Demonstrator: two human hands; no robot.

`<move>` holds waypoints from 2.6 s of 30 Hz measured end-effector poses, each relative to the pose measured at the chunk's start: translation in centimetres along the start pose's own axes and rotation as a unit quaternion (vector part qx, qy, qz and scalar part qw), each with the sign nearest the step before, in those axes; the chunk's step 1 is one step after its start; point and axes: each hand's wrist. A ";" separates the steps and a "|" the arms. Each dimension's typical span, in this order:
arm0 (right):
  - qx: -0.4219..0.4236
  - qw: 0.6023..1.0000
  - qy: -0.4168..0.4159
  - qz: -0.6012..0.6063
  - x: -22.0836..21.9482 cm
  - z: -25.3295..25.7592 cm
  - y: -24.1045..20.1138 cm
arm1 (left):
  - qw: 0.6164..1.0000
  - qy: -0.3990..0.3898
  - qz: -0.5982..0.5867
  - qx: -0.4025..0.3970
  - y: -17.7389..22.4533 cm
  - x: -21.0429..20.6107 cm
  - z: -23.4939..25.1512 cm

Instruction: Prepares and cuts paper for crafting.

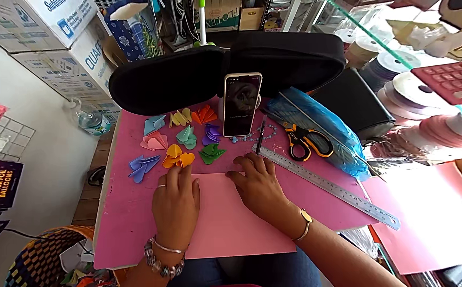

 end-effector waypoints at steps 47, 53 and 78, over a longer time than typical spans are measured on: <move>0.015 0.999 0.033 -0.003 2.1 -10.7 -5.9 | 0.980 -0.103 0.010 -0.173 3.5 -2.2 -2.7; 0.022 0.998 0.051 0.002 2.1 -10.2 -6.1 | 0.980 -0.100 0.005 -0.173 3.6 -2.0 -2.7; 0.080 0.994 0.063 -0.039 3.0 -9.9 -4.0 | 0.987 -0.108 -0.001 -0.119 3.6 -1.9 -1.8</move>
Point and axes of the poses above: each hand's wrist, its own z-axis towards the middle knuckle, its own x-axis out of the back of the hand, y = z × x, and after that the axes turned 3 degrees about -y, right-handed
